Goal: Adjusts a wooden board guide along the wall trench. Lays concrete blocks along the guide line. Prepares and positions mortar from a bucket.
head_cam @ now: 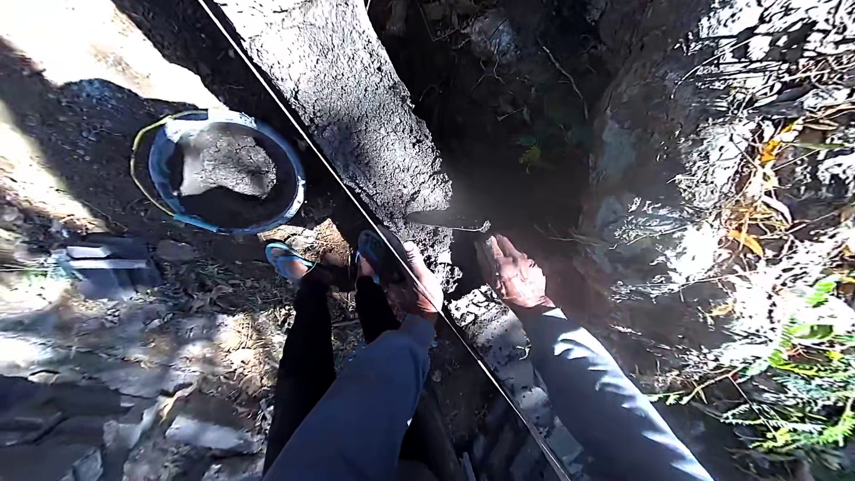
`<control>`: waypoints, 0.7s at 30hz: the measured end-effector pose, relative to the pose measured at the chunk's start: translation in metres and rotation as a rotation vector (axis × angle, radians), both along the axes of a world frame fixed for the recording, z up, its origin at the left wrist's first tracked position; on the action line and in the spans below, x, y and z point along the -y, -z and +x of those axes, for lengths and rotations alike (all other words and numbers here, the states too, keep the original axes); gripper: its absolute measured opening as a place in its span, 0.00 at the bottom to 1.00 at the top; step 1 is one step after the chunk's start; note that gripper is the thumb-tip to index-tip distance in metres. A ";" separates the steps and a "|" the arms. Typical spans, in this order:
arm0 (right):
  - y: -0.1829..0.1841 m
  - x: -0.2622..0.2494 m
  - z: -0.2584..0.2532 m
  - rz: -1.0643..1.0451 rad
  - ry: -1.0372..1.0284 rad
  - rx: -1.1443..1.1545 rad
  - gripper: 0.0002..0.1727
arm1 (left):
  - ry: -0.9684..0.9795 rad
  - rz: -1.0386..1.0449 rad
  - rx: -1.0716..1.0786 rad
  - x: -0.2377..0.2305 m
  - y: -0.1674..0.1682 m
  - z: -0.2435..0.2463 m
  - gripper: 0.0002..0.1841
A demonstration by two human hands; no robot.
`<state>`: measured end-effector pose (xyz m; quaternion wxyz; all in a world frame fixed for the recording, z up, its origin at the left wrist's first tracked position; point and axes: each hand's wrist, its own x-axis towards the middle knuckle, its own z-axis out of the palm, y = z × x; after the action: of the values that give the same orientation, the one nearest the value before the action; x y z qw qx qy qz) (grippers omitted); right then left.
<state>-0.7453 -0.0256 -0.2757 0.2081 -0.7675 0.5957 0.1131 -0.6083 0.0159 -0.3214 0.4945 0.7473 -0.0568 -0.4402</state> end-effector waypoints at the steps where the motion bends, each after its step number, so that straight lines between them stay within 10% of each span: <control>1: 0.000 -0.008 -0.007 -0.045 -0.053 -0.019 0.18 | 0.000 0.024 -0.016 -0.002 -0.003 -0.004 0.32; 16: -0.056 -0.054 -0.049 -0.118 0.054 -0.129 0.24 | 0.083 0.015 -0.115 -0.020 -0.025 -0.003 0.35; 21: -0.056 -0.033 -0.005 0.286 0.077 -0.145 0.26 | 0.154 0.116 -0.093 -0.020 -0.025 -0.002 0.32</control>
<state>-0.7501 0.0078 -0.2202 0.2760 -0.6963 0.6160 0.2440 -0.6106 0.0363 -0.2959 0.4174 0.7467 -0.0656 -0.5137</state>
